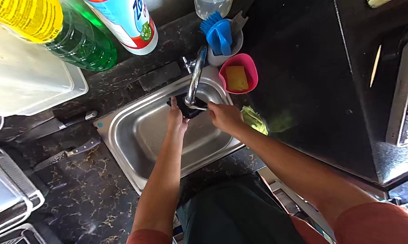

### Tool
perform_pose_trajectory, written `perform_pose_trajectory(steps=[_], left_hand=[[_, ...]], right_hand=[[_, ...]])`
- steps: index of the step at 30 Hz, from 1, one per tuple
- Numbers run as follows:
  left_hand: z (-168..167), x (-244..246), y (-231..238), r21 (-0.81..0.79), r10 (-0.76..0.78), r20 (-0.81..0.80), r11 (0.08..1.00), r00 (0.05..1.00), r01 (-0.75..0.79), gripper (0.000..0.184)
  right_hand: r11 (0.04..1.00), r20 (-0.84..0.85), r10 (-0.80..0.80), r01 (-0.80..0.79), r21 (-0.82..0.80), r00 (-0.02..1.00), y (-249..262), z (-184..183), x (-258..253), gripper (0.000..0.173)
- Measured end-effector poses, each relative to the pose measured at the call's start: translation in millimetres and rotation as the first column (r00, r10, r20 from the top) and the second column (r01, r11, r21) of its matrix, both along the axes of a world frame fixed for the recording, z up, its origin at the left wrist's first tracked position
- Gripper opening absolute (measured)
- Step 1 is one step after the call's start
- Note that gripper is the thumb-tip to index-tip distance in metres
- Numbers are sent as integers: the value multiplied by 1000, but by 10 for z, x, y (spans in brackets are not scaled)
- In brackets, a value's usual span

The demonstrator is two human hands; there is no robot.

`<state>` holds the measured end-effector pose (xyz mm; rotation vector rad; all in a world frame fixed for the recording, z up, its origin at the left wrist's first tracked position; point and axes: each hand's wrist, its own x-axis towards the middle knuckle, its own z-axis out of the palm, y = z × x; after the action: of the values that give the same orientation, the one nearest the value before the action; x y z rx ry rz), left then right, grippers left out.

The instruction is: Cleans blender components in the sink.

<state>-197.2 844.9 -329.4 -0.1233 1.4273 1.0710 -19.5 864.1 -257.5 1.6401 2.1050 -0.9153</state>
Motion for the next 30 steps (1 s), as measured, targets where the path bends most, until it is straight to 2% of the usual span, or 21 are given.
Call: perform_pose_trajectory(steps=[6,11,15,18,20,22,26,30], left_hand=[[20,-123,123,-42,-122,93,991,988,126,66],[18,-109,194,-119,-100,200,985,975,125,75],[47,-5,174,-99,6,211,995,977,16,70],[48,50,153,-69,23,211,998,977,-8,64],[19,48,126,-81,9,214,997,977,9,60],[19,-7,112,-75,-37,188,996,981,52,56],[113,-47,109,-107,-159,126,979,979,172,47],[116,-70,54,-123,-228,60,965,972,234,42]], right_hand=[[999,-62,10,-7,54,998,102,-84,-82,27],[994,-65,-104,106,36,992,87,-21,-36,26],[975,-34,-212,210,-67,977,183,41,-109,28],[984,-69,-174,170,-61,982,156,61,-84,27],[986,-49,-158,155,-56,986,172,45,-49,26],[973,-11,-218,217,-77,976,194,19,-9,27],[938,-129,-338,323,-125,932,27,195,-178,34],[957,-145,-237,257,137,961,307,259,-428,44]])
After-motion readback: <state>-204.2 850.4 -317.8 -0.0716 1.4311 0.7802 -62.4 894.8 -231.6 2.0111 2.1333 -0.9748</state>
